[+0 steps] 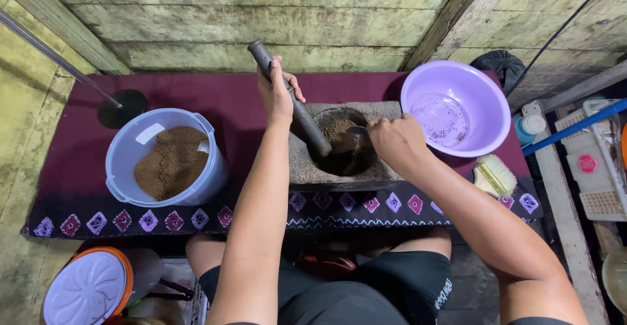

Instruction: Grinding and mixing materials in a mortar using a pestle and spoon

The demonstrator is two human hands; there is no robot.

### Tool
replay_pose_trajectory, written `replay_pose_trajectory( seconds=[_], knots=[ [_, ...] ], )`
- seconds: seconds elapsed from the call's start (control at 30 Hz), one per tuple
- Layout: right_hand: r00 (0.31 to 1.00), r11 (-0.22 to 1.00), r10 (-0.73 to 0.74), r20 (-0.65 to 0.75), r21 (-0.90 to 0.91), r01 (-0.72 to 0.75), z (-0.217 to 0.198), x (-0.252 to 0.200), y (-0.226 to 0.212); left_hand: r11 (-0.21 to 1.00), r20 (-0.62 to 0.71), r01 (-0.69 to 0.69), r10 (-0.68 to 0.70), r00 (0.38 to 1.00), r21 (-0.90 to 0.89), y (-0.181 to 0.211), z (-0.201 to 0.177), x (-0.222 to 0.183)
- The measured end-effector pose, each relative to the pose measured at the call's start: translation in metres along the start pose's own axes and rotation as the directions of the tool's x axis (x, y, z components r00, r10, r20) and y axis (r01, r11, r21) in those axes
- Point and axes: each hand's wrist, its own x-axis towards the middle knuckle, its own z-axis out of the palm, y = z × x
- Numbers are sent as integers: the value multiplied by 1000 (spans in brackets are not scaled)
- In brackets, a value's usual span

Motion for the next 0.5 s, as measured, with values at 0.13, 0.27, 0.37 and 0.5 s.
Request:
replay_pose_trajectory(
  seconds=[0.13, 0.27, 0.37, 0.5],
  knots=[
    [987, 999, -35, -158, -8, 35, 24, 10, -8, 1000, 5, -1, 1, 1000, 2, 0, -1, -1],
    [990, 997, -65, -128, -53, 59, 0, 16, -17, 1000, 7, -10, 10, 1000, 4, 0, 0, -2],
    [997, 999, -33, -69, 18, 35, -15, 13, -12, 1000, 14, -17, 17, 1000, 10, 2, 0, -1],
    [1000, 1000, -2, -27, 7, 2, -39, -5, -14, 1000, 21, -1, 1, 1000, 9, -3, -1, -1]
  ],
)
